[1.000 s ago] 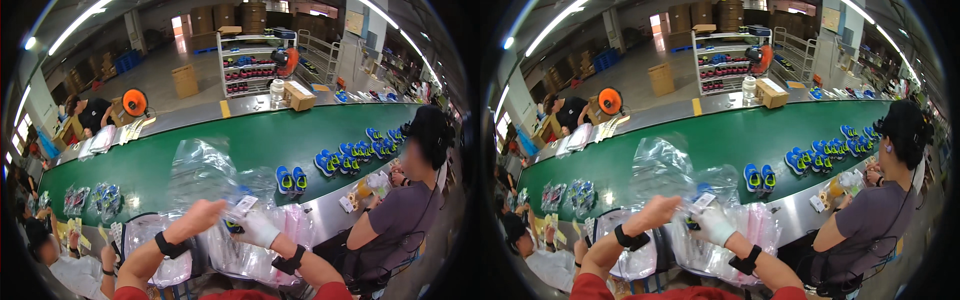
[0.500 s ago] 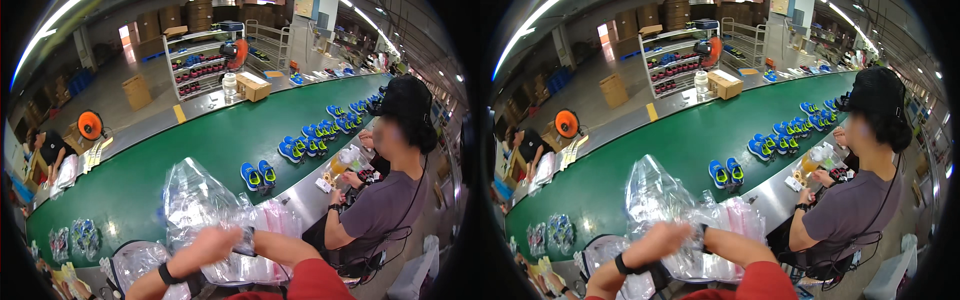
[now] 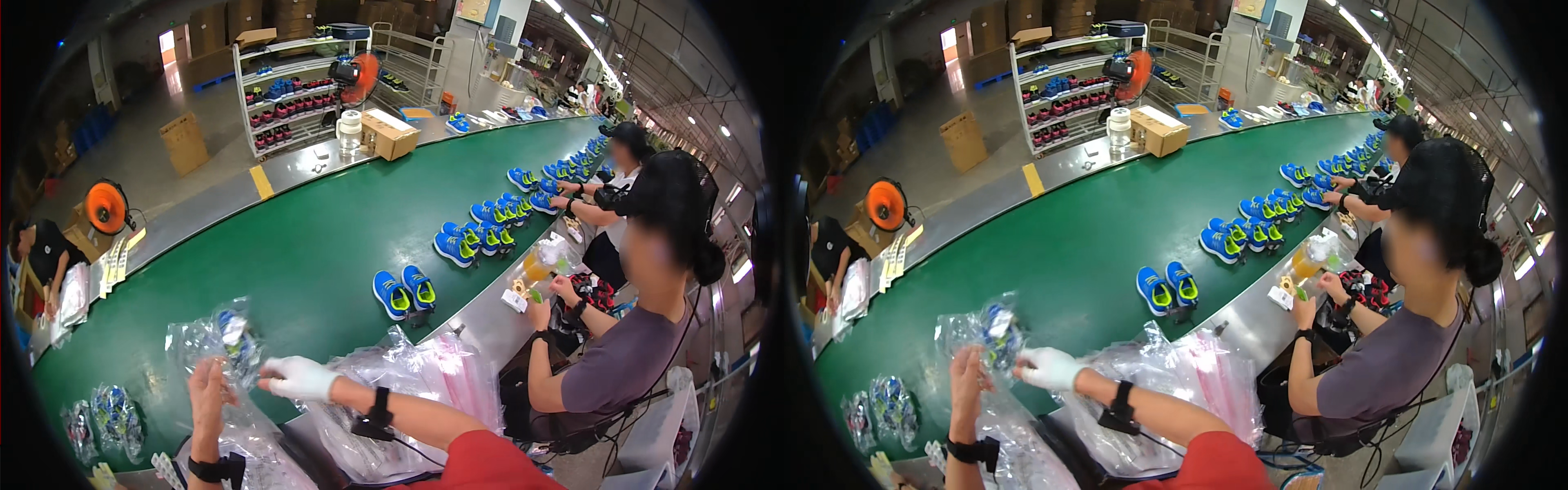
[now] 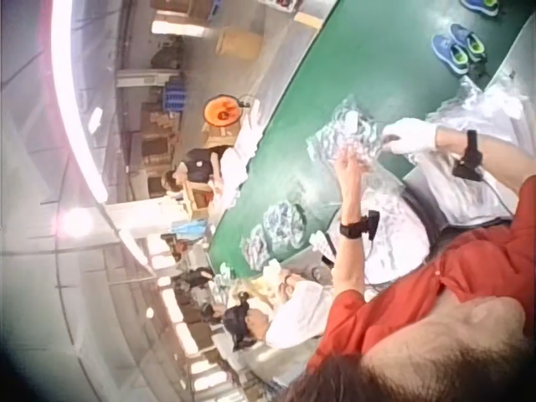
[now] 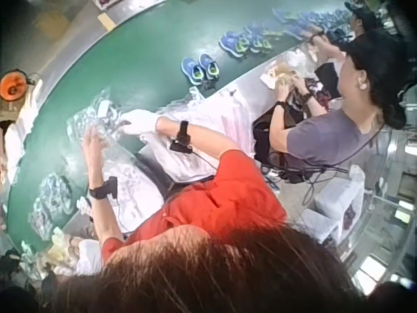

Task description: The person picks up pairs of sneakers from a moving conveyor belt and places them into clear plastic bags. The person then places the packaged shoes into a cardboard box on the floor. The task is performed repeatedly in a warehouse setting.

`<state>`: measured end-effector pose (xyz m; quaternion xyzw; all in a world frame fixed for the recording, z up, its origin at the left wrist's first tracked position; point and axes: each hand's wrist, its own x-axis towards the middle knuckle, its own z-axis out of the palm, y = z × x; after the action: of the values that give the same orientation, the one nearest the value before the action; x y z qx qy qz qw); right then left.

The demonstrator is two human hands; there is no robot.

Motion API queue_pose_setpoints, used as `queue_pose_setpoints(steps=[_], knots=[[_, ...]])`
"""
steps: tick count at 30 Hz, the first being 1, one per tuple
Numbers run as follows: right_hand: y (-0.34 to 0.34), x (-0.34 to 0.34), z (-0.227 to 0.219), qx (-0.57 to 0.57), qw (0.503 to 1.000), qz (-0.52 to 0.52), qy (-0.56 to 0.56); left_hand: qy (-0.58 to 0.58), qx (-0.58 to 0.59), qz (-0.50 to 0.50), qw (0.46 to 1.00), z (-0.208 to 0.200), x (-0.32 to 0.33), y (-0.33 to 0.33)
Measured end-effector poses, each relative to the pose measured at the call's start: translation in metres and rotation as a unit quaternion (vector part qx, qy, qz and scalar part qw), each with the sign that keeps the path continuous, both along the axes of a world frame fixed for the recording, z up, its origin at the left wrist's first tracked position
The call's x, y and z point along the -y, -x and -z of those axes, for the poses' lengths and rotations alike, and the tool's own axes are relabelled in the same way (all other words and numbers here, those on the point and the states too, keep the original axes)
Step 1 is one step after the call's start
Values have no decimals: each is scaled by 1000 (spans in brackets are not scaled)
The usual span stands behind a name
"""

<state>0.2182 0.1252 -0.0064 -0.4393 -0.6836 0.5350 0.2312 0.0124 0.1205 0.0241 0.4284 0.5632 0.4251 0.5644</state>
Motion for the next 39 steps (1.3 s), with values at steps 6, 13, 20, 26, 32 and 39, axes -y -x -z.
queue_pose_setpoints(steps=[6, 13, 20, 26, 32, 39], knots=[[-46, 21, -12, -76, 996, 39, -2, -218, -89, 133, 963, 30, -7, -86], [-152, 21, -16, 20, 956, 232, -177, -18, 170, 59, 984, -13, 8, -157], [-243, 37, -12, 274, 768, 446, -370, -7, 51, 46, 998, 14, -7, -185], [-206, 36, -13, 16, 931, 181, -317, -165, -48, 134, 976, 7, 7, -270], [-219, 29, 33, 139, 951, 110, -254, -117, -117, 369, 915, -7, 82, -271], [-213, 27, 15, 220, 926, 106, -289, -132, -186, 462, 857, 7, 116, -226]])
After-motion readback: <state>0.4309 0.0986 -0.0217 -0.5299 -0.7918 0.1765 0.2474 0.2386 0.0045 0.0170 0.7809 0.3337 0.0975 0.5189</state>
